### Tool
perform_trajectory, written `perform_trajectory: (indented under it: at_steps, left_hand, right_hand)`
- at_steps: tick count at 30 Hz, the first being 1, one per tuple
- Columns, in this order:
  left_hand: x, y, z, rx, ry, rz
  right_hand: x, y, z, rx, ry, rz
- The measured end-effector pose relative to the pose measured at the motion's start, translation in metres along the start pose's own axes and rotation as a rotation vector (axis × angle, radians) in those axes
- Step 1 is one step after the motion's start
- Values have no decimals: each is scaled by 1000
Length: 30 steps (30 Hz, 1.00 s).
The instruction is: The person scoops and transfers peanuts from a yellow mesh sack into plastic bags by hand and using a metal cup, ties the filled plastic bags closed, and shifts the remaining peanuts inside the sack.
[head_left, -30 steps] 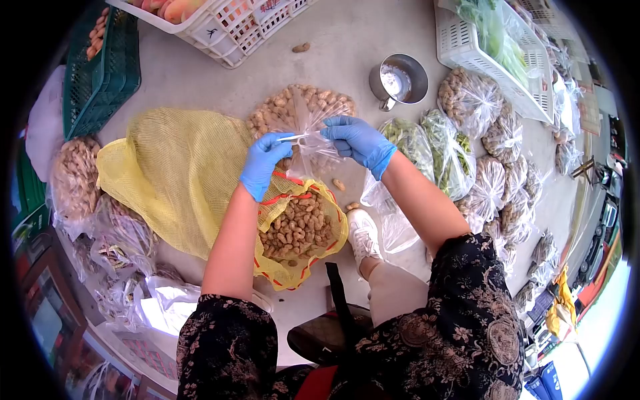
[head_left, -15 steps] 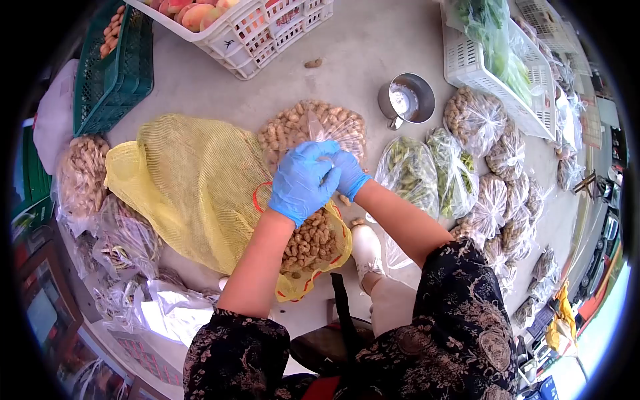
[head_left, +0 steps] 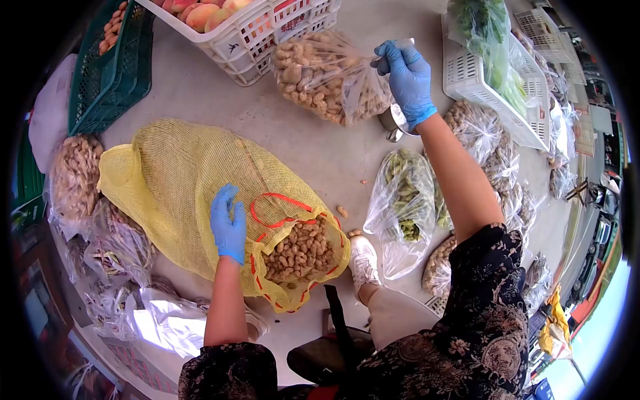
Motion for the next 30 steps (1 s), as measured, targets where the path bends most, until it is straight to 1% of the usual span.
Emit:
perform_trajectory:
  at_steps: [1,2,3,5,8,9,11,13,15,17,19,20,21,23,24,25,27,30]
  left_hand:
    - [5,3,-2,-107,36,-41]
    - [11,6,-4,-148,43,-73]
    - [12,11,-6,-186,60,-104]
    - [18,19,-7,-231,70,-162]
    - [30,30,-8,-244,38,-229]
    - [35,33,-8,-239,20,-241]
    - [39,39,-6,-239,19,-258]
    - [42,44,-3,-252,34,-265]
    - [47,47,-4,-297,53,-288]
    - [51,50,-8,-312,61,-317]
    - [54,55,-9,-297,57,-353]
    - [50,57,-10,-222,22,-353]
    - [50,57,-12,-209,24,-340]
    - [51,57,-17,-178,10,-307]
    - [53,55,-20,-175,7,-309]
    - [52,53,-23,-172,4,-311]
    - [43,50,-22,-198,32,-307]
    - [53,39,-51,-166,22,-283]
  right_hand:
    - [-15,-14,8,17,-22,20]
    - [-24,-23,8,-2,-43,49]
    - [-34,-31,9,61,-86,80]
    - [-52,-49,14,338,-152,97]
    - [-60,-53,50,903,-350,-30]
    - [-58,-52,67,1197,-402,-155]
    - [-44,-36,76,1664,-311,-352]
    - [-22,1,82,1782,-517,-320]
    - [-1,54,93,1615,-716,-393]
    - [10,91,137,1390,-520,-498]
    - [10,107,162,1492,-337,-504]
    - [9,111,173,1539,-243,-506]
    - [11,114,184,1469,-163,-532]
    - [11,114,203,1329,-9,-598]
    - [25,111,210,1404,-58,-671]
    - [38,101,215,1329,-160,-682]
    - [48,73,225,1108,52,-770]
    - [114,33,182,1237,144,-956]
Point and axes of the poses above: each hand's wrist, its own x-axis away from the middle knuckle, its own y-axis out of the palm, z = x × y, the point moved 4 cm from there along -x, towards the middle knuckle, and after that the axes turned 2 degrees about z, right-handed, at the moved point
